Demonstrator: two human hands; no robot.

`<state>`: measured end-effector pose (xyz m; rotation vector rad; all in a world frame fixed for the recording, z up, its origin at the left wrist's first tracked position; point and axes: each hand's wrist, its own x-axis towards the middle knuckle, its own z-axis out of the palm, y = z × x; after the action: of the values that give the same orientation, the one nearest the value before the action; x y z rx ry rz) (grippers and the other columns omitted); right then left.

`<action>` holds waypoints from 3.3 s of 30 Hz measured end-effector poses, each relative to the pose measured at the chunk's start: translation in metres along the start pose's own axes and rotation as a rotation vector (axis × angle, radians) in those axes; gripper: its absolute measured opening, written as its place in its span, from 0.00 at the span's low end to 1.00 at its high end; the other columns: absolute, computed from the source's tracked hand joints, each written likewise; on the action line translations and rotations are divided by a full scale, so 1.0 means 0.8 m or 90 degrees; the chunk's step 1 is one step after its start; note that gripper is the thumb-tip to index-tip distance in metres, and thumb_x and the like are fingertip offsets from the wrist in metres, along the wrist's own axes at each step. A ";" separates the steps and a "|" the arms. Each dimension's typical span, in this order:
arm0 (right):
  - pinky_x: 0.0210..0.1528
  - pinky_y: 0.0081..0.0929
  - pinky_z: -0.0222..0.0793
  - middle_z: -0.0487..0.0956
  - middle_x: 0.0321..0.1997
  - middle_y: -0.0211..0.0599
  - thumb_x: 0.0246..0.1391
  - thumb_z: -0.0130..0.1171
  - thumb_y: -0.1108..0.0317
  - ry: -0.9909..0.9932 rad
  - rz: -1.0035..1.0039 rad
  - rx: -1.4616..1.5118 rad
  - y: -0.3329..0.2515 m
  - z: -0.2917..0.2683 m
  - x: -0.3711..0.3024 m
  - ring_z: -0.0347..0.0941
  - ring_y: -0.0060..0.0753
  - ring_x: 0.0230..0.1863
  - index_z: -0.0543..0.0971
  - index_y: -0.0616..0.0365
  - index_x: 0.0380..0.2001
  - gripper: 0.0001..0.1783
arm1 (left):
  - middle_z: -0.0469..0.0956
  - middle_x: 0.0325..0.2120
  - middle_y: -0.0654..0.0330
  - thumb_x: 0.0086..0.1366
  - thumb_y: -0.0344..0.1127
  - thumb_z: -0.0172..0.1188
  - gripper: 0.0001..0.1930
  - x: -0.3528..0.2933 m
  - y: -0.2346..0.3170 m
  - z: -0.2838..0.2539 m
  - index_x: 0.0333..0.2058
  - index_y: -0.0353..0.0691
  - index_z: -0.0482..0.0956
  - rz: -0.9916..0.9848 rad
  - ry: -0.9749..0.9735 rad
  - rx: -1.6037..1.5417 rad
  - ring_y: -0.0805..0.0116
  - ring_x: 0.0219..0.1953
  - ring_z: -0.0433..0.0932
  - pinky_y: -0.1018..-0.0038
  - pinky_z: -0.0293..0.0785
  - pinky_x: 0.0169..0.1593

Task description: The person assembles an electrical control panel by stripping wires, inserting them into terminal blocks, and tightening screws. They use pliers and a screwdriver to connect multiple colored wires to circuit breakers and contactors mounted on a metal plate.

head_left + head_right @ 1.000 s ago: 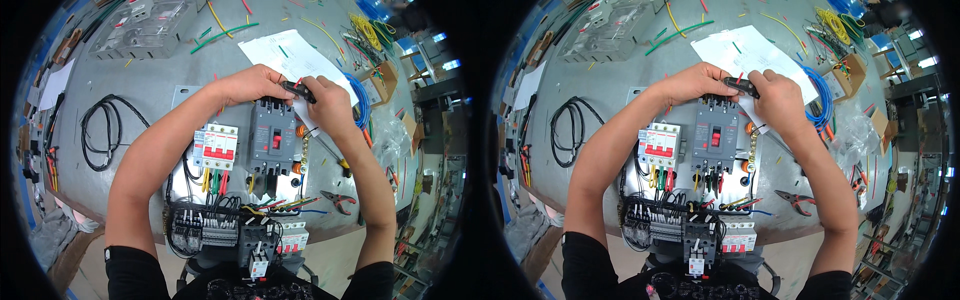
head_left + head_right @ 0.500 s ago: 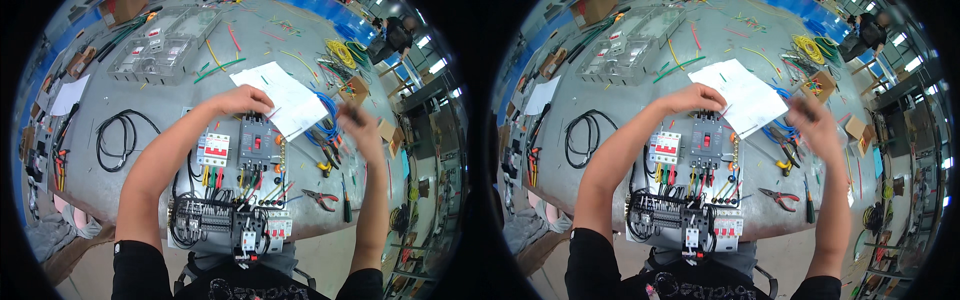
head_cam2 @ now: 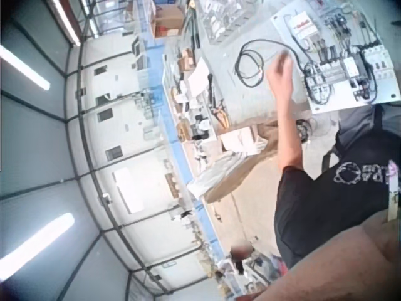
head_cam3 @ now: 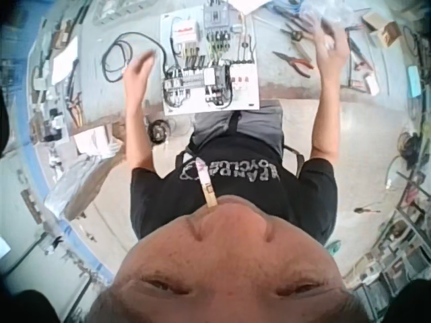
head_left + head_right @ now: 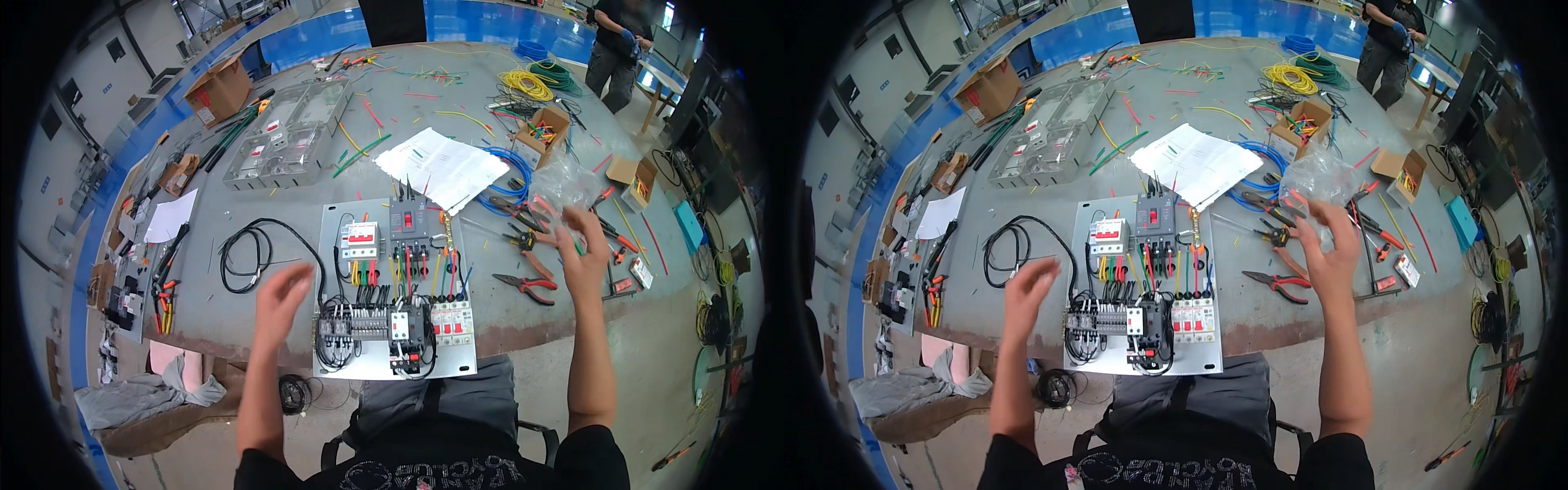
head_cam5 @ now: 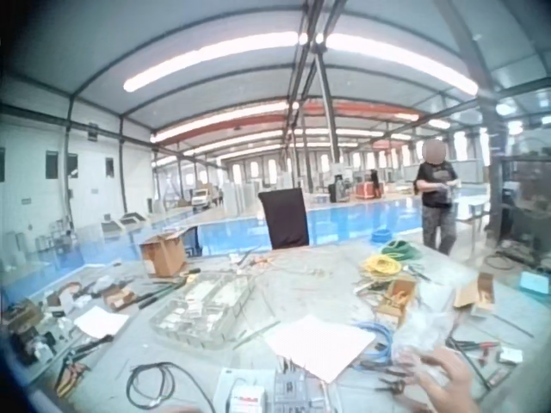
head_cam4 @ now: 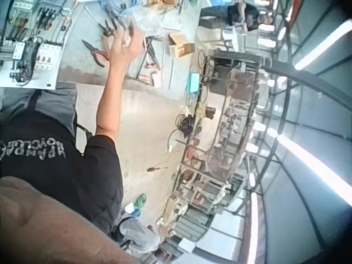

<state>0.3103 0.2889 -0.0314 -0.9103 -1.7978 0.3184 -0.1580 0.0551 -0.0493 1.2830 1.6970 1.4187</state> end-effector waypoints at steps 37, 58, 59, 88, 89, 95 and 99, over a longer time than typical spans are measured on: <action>0.32 0.30 0.71 0.75 0.28 0.32 0.46 0.82 0.66 -0.383 0.096 0.071 -0.071 0.015 -0.220 0.72 0.29 0.27 0.87 0.57 0.42 0.20 | 0.87 0.41 0.42 0.56 0.21 0.57 0.36 -0.286 0.156 0.103 0.67 0.36 0.71 0.528 0.069 -0.085 0.48 0.42 0.87 0.57 0.84 0.49; 0.24 0.24 0.63 0.77 0.25 0.34 0.53 0.73 0.75 -0.368 0.162 0.239 -0.033 0.045 -0.192 0.70 0.24 0.21 0.84 0.62 0.31 0.05 | 0.77 0.60 0.36 0.78 0.38 0.55 0.28 -0.203 0.174 0.144 0.69 0.28 0.64 0.360 -0.102 -0.176 0.45 0.52 0.84 0.49 0.84 0.54; 0.24 0.24 0.63 0.77 0.25 0.34 0.53 0.73 0.76 -0.356 0.162 0.235 -0.032 0.040 -0.190 0.70 0.24 0.20 0.84 0.62 0.31 0.05 | 0.75 0.63 0.38 0.77 0.35 0.55 0.30 -0.196 0.157 0.135 0.72 0.31 0.60 0.367 0.017 -0.073 0.48 0.54 0.83 0.50 0.83 0.56; 0.46 0.36 0.75 0.81 0.45 0.45 0.47 0.80 0.63 -0.340 -0.039 0.275 -0.112 0.066 -0.074 0.78 0.45 0.42 0.85 0.64 0.48 0.26 | 0.71 0.70 0.42 0.73 0.24 0.57 0.36 -0.150 0.058 0.168 0.77 0.33 0.57 0.012 0.099 -0.015 0.54 0.68 0.77 0.61 0.74 0.69; 0.48 0.39 0.75 0.82 0.45 0.45 0.47 0.81 0.60 -0.370 -0.057 0.269 -0.129 0.077 -0.062 0.78 0.49 0.44 0.85 0.63 0.48 0.27 | 0.70 0.71 0.42 0.72 0.23 0.57 0.37 -0.132 0.055 0.173 0.78 0.34 0.57 0.008 0.059 -0.043 0.53 0.69 0.76 0.61 0.73 0.70; 0.48 0.40 0.76 0.82 0.42 0.42 0.44 0.82 0.47 -0.630 -0.051 0.134 -0.159 0.110 -0.019 0.80 0.49 0.44 0.84 0.59 0.43 0.31 | 0.70 0.71 0.45 0.68 0.22 0.60 0.41 -0.099 0.025 0.183 0.78 0.34 0.56 0.074 -0.016 -0.112 0.56 0.71 0.72 0.61 0.69 0.72; 0.38 0.32 0.72 0.79 0.34 0.34 0.45 0.84 0.50 -0.781 0.065 0.135 -0.173 0.134 0.013 0.76 0.33 0.34 0.84 0.58 0.43 0.30 | 0.71 0.70 0.47 0.67 0.25 0.63 0.43 -0.104 0.002 0.187 0.78 0.34 0.56 0.095 -0.010 -0.114 0.56 0.69 0.74 0.62 0.70 0.70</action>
<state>0.1538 0.2243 0.0138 -0.6691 -2.7171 1.3178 0.0045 0.0385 -0.0999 1.3380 1.4525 1.6037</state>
